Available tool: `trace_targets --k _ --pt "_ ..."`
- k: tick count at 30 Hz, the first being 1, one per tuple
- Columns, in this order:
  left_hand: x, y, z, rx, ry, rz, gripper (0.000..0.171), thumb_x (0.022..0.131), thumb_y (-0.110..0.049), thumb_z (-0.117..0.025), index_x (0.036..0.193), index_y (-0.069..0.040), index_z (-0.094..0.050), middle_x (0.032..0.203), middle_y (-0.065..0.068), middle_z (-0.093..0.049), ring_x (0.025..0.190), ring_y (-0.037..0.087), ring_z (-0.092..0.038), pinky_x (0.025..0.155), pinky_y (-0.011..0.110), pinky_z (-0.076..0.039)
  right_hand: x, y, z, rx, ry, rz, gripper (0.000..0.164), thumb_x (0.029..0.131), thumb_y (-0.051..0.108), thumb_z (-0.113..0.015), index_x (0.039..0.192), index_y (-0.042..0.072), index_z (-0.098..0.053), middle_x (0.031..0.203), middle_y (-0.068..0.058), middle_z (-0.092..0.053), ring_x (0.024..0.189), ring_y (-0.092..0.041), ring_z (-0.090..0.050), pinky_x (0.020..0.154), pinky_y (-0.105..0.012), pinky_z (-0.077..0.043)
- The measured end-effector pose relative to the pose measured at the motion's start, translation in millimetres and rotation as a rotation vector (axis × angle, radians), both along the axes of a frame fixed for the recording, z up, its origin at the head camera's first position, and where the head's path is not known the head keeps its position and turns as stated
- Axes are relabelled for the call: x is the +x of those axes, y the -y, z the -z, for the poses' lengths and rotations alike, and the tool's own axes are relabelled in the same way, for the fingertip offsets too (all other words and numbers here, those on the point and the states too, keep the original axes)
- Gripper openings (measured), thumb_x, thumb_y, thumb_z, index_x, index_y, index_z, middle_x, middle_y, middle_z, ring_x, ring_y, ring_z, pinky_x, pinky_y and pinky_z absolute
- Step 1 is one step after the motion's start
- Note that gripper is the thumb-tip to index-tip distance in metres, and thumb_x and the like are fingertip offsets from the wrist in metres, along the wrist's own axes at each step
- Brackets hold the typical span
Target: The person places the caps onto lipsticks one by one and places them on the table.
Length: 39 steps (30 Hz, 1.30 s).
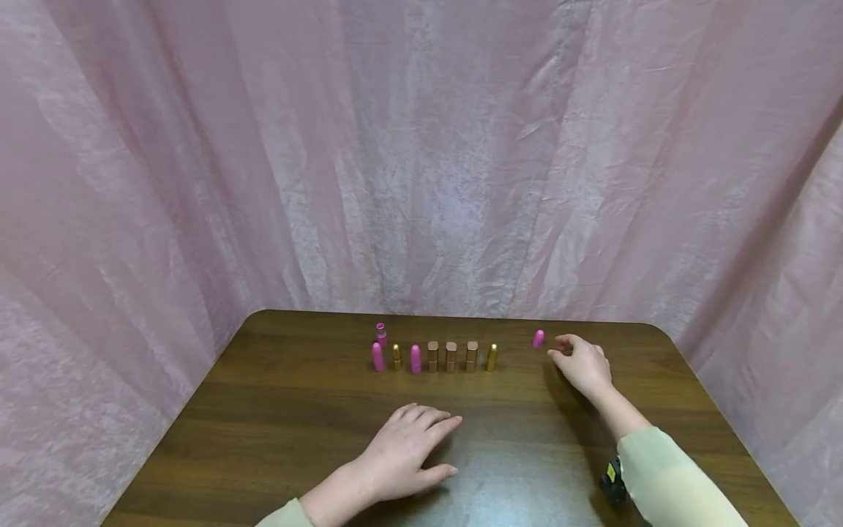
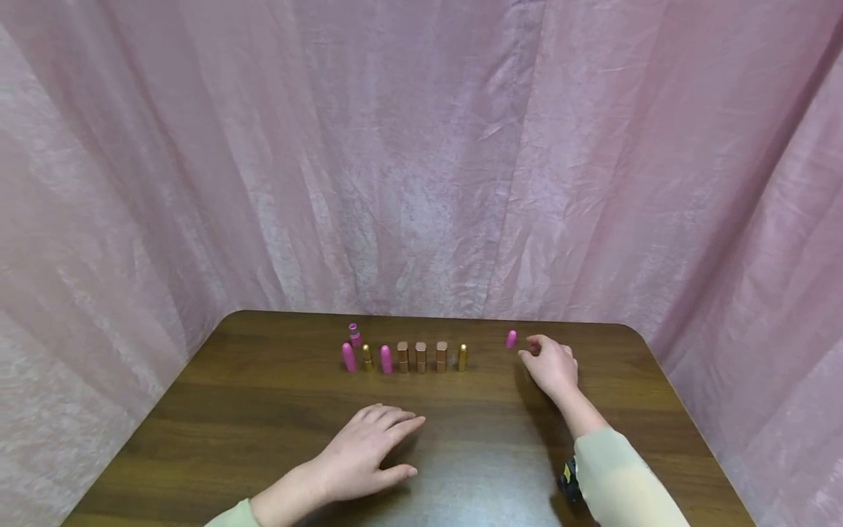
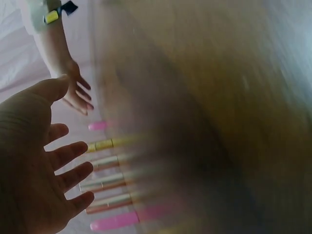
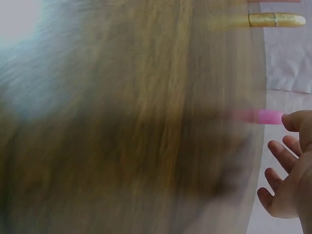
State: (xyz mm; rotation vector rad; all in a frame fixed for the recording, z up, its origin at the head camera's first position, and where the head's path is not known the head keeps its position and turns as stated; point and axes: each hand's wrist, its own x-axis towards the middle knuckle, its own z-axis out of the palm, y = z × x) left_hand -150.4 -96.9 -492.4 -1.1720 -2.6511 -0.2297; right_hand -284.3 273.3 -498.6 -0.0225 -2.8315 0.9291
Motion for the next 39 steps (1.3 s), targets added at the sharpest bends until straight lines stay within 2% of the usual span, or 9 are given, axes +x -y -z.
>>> trace_targets --k 8,20,32,39 --pt "6.2 -18 6.5 -0.045 0.074 0.043 0.071 0.096 -0.061 -0.06 0.153 -0.02 -0.047 0.146 0.0 -0.054 0.135 0.023 -0.048 0.112 0.055 -0.037 -19.8 9 6.9 -0.003 0.064 0.031 0.049 0.096 0.032 -0.064 0.135 0.003 -0.061 0.125 -0.017 -0.069 0.122 -0.051 -0.049 0.098 -0.064 -0.036" --pt "8.1 -25 9.0 -0.052 0.101 0.05 0.07 0.098 -0.061 -0.058 0.154 -0.021 -0.047 0.148 -0.002 -0.052 0.137 0.021 -0.047 0.113 0.054 -0.036 -36.7 16 13.7 -0.037 0.077 0.066 0.049 0.096 0.032 -0.063 0.135 0.002 -0.061 0.13 -0.017 -0.067 0.125 -0.053 -0.045 0.102 -0.065 -0.031" --pt "7.8 -23 10.4 -0.053 0.087 0.046 0.07 0.098 -0.064 -0.055 0.154 -0.022 -0.047 0.147 -0.002 -0.054 0.136 0.021 -0.048 0.113 0.053 -0.036 -42.7 21 13.7 -0.04 0.063 0.091 0.036 0.095 0.03 -0.065 0.123 0.007 -0.068 0.125 -0.016 -0.069 0.121 -0.052 -0.048 0.097 -0.066 -0.033" --pt "8.5 -20 9.8 -0.039 0.11 0.044 0.069 0.098 -0.062 -0.057 0.153 -0.021 -0.048 0.146 -0.002 -0.054 0.136 0.021 -0.048 0.113 0.055 -0.036 -41.0 24 15.2 -0.077 0.044 0.124 0.03 0.097 0.027 -0.066 0.119 0.007 -0.07 0.122 -0.016 -0.07 0.119 -0.05 -0.053 0.097 -0.064 -0.033"
